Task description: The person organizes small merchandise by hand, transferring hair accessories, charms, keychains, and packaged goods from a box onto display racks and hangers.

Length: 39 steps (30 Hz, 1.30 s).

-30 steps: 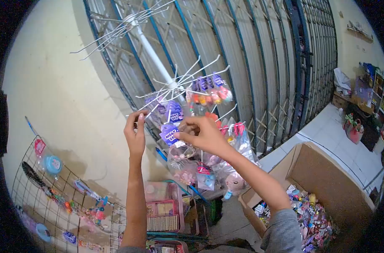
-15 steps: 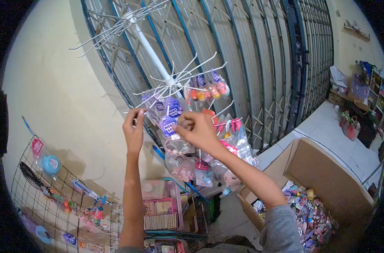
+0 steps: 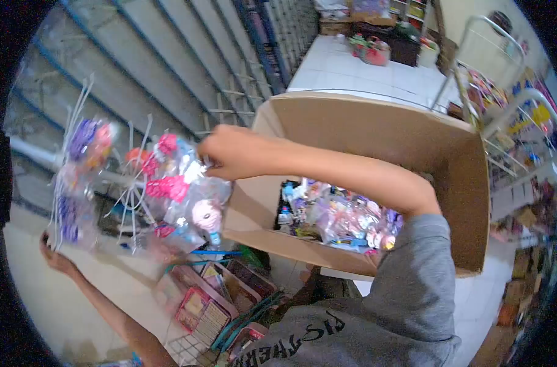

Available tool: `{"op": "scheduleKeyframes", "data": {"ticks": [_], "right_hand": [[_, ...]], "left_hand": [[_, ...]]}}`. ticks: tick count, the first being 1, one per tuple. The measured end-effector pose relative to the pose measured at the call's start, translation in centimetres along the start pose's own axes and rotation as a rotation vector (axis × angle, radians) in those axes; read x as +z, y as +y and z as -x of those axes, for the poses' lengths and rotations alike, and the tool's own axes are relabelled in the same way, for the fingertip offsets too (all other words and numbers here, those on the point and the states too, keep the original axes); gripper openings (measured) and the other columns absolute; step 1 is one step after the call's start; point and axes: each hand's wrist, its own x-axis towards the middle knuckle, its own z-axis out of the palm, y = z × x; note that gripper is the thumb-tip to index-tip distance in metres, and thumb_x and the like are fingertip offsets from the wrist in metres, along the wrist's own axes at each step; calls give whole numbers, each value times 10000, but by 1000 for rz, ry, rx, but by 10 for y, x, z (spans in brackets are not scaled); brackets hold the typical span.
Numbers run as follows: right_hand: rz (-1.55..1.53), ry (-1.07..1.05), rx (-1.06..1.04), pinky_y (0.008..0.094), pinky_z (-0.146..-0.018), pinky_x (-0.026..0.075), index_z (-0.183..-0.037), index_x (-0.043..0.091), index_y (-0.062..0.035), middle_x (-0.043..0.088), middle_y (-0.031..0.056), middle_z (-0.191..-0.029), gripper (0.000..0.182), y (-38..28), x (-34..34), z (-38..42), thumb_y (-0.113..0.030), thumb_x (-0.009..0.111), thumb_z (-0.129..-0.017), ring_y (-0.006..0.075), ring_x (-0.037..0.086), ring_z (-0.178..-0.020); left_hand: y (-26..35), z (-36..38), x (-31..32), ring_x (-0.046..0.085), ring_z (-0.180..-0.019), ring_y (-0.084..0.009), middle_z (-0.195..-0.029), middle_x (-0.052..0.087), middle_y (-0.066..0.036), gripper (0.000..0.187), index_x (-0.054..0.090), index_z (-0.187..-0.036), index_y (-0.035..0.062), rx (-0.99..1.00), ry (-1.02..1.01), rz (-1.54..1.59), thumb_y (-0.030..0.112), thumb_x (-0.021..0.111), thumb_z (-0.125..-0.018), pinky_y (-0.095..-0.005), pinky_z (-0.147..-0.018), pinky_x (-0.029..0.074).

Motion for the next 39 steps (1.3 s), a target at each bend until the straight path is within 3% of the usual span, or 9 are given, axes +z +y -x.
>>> {"op": "scheduleKeyframes", "data": {"ticks": [2,4,7,8,11,14,19,25,39], "right_hand": [[43,-66,238,342,-586,441,-787,547,4,574,147,-666,168,31,-13,50,-136,555,-694,274,564,-632],[128,-126,450,344,-598,443,-767,560,-14,579,137,-684,135,56,-18,94,-122,549,-687,274,564,-640],[172,-207,636,360,-616,445,-776,575,-34,575,152,-711,150,99,3,143,-124,547,-659,292,558,-669],[173,-266,701,375,-627,446,-792,582,-44,570,171,-728,184,116,15,156,-135,546,-637,310,553,-694],[62,-341,763,381,-664,444,-812,579,-33,566,181,-797,224,163,70,181,-174,554,-639,314,549,-748],[169,-276,993,383,-683,430,-928,451,48,557,195,-804,433,180,116,181,-270,561,-656,326,538,-768],[441,-114,1158,453,-818,320,-1096,331,29,516,190,-964,586,195,164,170,-206,594,-629,287,456,-957],[371,-42,1093,455,-796,330,-1024,427,-6,490,172,-969,588,211,159,192,-179,681,-523,302,443,-961],[298,-170,1091,451,-812,292,-805,583,-77,542,109,-891,487,216,161,190,-252,752,-383,257,493,-902]], "left_hand": [[-77,2,-17,489,-896,-211,-959,532,-100,265,508,-972,18,218,206,-429,175,346,-834,-319,-746,378],[-21,29,-44,485,-881,-216,-983,506,-139,240,481,-957,-34,153,339,-574,119,361,-818,-322,-706,397],[165,25,-17,475,-603,-151,-646,490,-52,251,470,-737,27,100,1219,-268,219,360,-857,-267,-555,412],[121,38,-23,475,-603,-151,-646,490,-52,251,470,-737,27,93,1207,-268,219,360,-857,-267,-555,412],[395,73,81,493,-694,-220,-782,492,-97,159,469,-820,10,277,101,427,151,397,-802,-306,-616,410],[436,95,134,511,-784,-290,-918,494,-141,183,468,-903,-6,376,-1052,1031,83,434,-747,-345,-677,409],[452,219,267,571,-692,-255,-799,567,-170,192,554,-795,-5,341,-2234,179,123,464,-683,-363,-598,448],[372,369,291,559,-534,-191,-676,586,-115,202,579,-710,-23,-114,-2477,375,110,625,-566,-328,-499,452],[365,380,295,548,-540,-155,-608,589,-66,286,625,-636,67,318,-2365,382,261,721,-449,-282,-531,439]]}}
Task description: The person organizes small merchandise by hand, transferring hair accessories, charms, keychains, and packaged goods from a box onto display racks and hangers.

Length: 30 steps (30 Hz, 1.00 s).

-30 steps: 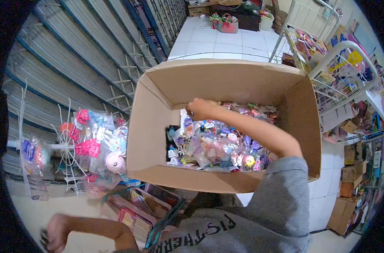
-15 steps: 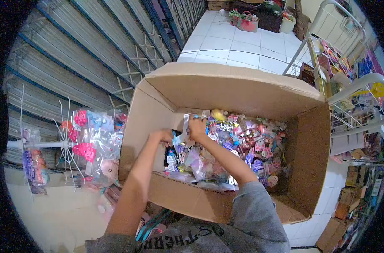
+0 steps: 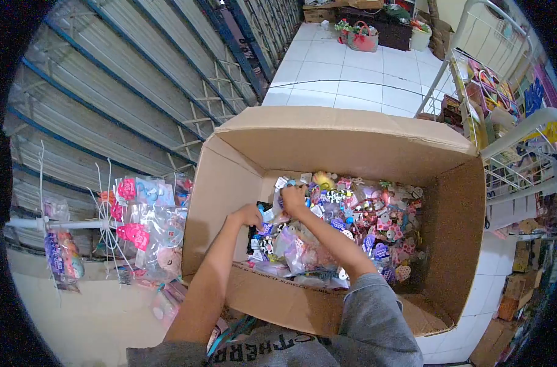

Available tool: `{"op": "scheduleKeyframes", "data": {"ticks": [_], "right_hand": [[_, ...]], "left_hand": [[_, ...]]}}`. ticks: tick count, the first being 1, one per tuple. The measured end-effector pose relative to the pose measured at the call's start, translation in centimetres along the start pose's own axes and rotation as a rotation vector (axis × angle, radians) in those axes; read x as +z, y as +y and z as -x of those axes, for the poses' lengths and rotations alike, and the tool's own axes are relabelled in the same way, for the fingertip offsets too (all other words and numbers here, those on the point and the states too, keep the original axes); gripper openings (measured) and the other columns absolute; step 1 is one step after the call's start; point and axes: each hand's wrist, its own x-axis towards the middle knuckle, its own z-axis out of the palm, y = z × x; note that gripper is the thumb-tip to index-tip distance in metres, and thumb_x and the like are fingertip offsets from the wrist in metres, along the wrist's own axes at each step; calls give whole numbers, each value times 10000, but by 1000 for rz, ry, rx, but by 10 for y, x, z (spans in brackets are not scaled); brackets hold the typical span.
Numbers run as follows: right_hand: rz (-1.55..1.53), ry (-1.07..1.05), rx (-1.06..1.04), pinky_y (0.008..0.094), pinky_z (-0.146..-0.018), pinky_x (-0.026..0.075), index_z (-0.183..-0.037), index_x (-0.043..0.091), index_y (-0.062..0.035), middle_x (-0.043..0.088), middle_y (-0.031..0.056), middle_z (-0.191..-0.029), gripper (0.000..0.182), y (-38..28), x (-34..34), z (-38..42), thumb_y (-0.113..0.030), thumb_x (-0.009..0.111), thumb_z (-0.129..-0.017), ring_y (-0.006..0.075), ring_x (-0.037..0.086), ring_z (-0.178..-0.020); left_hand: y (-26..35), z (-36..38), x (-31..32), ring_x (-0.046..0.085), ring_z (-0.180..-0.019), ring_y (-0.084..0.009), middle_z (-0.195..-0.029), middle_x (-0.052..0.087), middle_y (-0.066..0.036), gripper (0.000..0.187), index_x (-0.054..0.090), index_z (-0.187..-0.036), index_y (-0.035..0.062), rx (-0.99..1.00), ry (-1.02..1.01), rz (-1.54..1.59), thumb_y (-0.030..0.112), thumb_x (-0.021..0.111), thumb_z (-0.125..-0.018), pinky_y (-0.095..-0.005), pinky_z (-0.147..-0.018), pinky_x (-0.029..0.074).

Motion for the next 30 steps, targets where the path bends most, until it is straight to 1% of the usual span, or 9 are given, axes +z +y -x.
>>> {"op": "scheduleKeyframes", "data": {"ticks": [2,5,6,8,10,12,18,24,30], "right_hand": [[27,17,-95,441,-801,305,-771,590,-78,560,103,-841,430,1,2,3,-254,740,-409,244,519,-859],[-62,307,-258,356,-647,411,-662,599,-71,570,107,-657,207,19,5,0,-226,655,-535,250,564,-660],[-320,244,-228,344,-596,426,-702,600,-53,563,141,-658,211,20,-14,7,-190,651,-549,274,559,-648],[-411,348,-169,347,-583,428,-739,595,-36,561,165,-688,220,22,-41,13,-161,649,-567,292,555,-657],[-391,450,-219,340,-585,430,-746,594,-28,565,158,-681,218,21,-75,23,-165,646,-585,285,552,-631],[-370,554,-268,333,-588,433,-754,593,-20,570,152,-674,217,20,-110,31,-169,642,-604,279,549,-606],[-493,479,-404,317,-560,423,-773,571,-5,565,164,-686,198,-17,-216,67,-106,626,-611,291,543,-586],[-734,444,-469,229,-606,423,-754,571,13,585,56,-677,174,-82,-286,112,-74,647,-624,100,544,-653],[-705,626,-790,214,-629,419,-859,552,2,576,71,-792,257,-155,-310,154,-74,639,-629,109,537,-681]], "left_hand": [[30,26,-29,549,-545,-153,-626,595,-68,290,628,-647,64,-128,-36,24,250,723,-446,-280,-531,437],[54,62,-59,551,-552,-162,-635,597,-80,267,629,-654,60,-1,35,56,217,718,-456,-287,-534,436],[71,84,-73,532,-524,-151,-580,576,-69,213,618,-625,50,29,46,76,180,702,-481,-279,-507,419],[76,101,-84,513,-497,-139,-526,554,-57,161,606,-597,39,58,70,100,144,687,-505,-271,-480,401],[71,115,-90,503,-494,-172,-545,555,-94,170,597,-613,25,314,208,-10,145,672,-518,-275,-497,398],[75,139,-97,498,-496,-183,-560,552,-107,175,589,-633,22,327,296,-34,151,656,-535,-280,-503,395],[92,230,-120,491,-547,-194,-610,518,-152,215,543,-723,-11,337,590,-40,167,581,-610,-294,-526,379],[100,321,-116,470,-530,-181,-625,516,-118,200,516,-718,-21,445,1152,-12,159,581,-662,-267,-507,371],[96,409,-79,486,-547,-167,-681,542,-93,194,528,-766,-20,366,1476,-9,138,597,-680,-261,-509,381]]}}
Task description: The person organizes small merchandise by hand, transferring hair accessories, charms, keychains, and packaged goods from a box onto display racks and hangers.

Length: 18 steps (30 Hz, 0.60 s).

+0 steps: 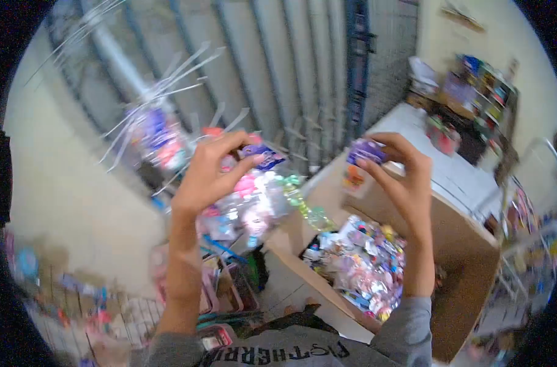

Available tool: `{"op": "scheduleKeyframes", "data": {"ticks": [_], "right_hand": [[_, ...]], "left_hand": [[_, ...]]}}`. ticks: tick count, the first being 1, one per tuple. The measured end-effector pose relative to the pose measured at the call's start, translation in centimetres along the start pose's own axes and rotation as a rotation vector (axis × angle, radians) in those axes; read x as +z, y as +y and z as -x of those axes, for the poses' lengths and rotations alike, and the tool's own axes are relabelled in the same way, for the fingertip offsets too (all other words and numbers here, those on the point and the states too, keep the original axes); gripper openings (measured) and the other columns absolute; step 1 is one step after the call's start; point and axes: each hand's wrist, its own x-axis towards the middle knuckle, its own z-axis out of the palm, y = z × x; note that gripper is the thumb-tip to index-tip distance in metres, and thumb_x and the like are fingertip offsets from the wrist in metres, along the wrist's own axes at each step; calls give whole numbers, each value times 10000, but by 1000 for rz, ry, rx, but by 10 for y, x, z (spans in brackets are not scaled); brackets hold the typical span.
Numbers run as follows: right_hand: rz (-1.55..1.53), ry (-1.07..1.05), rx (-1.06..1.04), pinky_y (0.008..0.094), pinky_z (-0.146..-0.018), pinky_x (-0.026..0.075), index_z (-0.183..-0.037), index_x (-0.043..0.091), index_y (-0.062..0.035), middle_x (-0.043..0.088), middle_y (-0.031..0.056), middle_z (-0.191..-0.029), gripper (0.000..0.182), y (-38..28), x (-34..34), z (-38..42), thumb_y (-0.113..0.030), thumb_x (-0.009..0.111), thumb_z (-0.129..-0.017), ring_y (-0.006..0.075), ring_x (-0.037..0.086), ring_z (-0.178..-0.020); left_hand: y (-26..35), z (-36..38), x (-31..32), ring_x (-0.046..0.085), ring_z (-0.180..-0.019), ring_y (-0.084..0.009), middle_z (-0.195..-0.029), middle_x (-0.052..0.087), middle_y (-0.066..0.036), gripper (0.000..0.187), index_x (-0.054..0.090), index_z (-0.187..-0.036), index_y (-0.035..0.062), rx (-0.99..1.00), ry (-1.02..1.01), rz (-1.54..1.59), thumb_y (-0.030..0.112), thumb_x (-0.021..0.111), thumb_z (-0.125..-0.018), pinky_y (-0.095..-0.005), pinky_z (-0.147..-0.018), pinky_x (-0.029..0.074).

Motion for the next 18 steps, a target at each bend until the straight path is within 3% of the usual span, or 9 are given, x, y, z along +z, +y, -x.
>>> {"op": "scheduleKeyframes", "data": {"ticks": [4,6,8,11,14,16,18], "right_hand": [[56,4,-187,241,-694,406,-871,547,10,549,83,-824,269,-67,36,6,-29,632,-619,134,523,-741],[-82,-112,-252,256,-712,394,-883,534,30,533,110,-861,275,-73,48,7,-4,619,-624,174,509,-801],[-118,-172,-387,283,-758,369,-886,519,55,514,146,-895,255,-80,66,6,39,579,-638,220,483,-873],[-361,-246,-529,307,-804,338,-904,506,59,509,163,-896,264,-101,99,3,60,547,-643,239,457,-920],[-383,-338,-639,315,-814,328,-923,498,55,504,171,-904,287,-145,130,2,61,535,-639,242,460,-914],[-472,-399,-703,306,-803,334,-918,501,51,512,170,-894,287,-167,149,2,54,530,-632,242,466,-900],[-635,-497,-697,295,-783,345,-893,510,53,523,169,-876,270,-199,160,11,58,519,-623,234,486,-853]], "left_hand": [[18,50,-52,529,-594,-188,-688,541,-102,243,512,-816,-14,11,296,-39,174,604,-693,-283,-557,418],[36,80,-81,531,-592,-178,-686,540,-97,198,504,-788,-13,-96,310,-167,147,590,-708,-276,-566,426],[46,110,-97,510,-570,-145,-664,534,-81,155,497,-761,-8,-123,499,-172,111,583,-712,-258,-544,414],[76,162,-118,488,-569,-91,-649,526,-69,116,494,-756,0,-316,645,-234,75,573,-716,-227,-530,401],[88,213,-116,468,-569,-66,-644,518,-51,107,495,-777,15,-417,837,-325,81,563,-728,-202,-509,380],[105,240,-107,453,-555,-57,-625,505,-42,128,489,-805,16,-634,1025,-298,98,558,-736,-190,-490,357],[115,270,-98,441,-545,-54,-618,501,-42,139,484,-815,12,-755,975,-382,104,555,-740,-191,-482,347]]}}
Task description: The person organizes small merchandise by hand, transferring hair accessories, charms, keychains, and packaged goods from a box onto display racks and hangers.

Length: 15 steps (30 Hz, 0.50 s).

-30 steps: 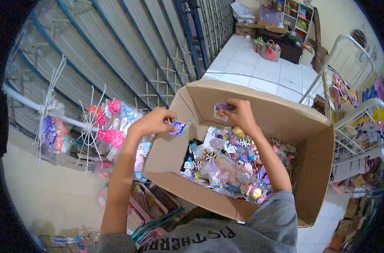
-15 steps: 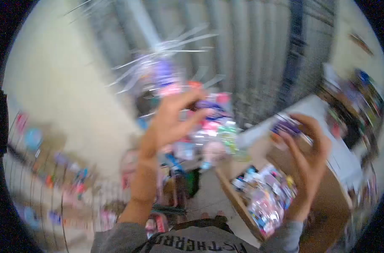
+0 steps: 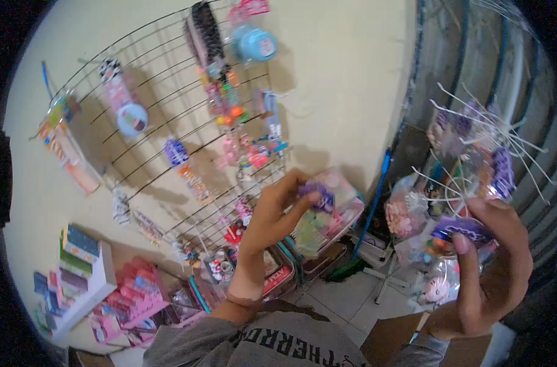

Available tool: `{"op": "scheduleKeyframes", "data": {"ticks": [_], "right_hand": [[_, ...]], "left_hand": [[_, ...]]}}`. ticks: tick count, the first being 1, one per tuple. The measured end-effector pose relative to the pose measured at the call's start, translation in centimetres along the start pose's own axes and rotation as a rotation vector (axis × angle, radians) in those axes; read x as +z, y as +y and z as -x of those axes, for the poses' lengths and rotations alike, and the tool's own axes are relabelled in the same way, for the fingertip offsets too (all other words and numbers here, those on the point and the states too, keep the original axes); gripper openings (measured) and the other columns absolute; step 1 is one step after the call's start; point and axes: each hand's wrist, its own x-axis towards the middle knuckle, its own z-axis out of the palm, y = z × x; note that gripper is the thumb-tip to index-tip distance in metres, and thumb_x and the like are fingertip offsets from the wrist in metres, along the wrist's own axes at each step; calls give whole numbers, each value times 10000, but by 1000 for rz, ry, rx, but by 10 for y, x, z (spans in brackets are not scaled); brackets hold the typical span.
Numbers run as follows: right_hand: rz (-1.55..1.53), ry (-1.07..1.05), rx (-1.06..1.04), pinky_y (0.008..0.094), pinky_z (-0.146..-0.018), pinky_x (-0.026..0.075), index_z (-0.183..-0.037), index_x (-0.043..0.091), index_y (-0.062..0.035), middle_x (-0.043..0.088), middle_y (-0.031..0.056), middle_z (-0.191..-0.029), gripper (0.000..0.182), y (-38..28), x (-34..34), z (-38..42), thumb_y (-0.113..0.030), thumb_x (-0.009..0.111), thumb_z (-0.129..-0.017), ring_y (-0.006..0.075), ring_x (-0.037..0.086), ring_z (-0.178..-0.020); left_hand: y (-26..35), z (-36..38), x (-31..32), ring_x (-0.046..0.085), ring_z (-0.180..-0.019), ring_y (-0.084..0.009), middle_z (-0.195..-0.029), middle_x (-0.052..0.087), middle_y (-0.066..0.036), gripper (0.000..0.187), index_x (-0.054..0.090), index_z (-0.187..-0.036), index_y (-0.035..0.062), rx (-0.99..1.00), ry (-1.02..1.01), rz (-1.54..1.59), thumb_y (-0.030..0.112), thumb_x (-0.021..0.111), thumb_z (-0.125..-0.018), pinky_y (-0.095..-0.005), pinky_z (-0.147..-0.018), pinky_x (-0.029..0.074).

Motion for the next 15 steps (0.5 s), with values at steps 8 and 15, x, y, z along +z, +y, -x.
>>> {"op": "scheduleKeyframes", "data": {"ticks": [8,15], "right_hand": [[-474,-210,-23,258,-692,377,-912,513,43,517,149,-818,243,-3,72,-6,26,503,-669,191,489,-723],[-712,-606,118,216,-609,387,-939,509,24,513,110,-793,244,10,125,14,15,498,-695,152,490,-673]], "left_hand": [[-39,101,-47,376,-479,-46,-549,464,-22,128,482,-817,16,-390,72,-198,101,547,-747,-202,-425,301],[-22,129,-80,488,-491,-40,-612,549,-12,140,513,-856,18,-520,460,-167,90,557,-743,-161,-407,329]]}}
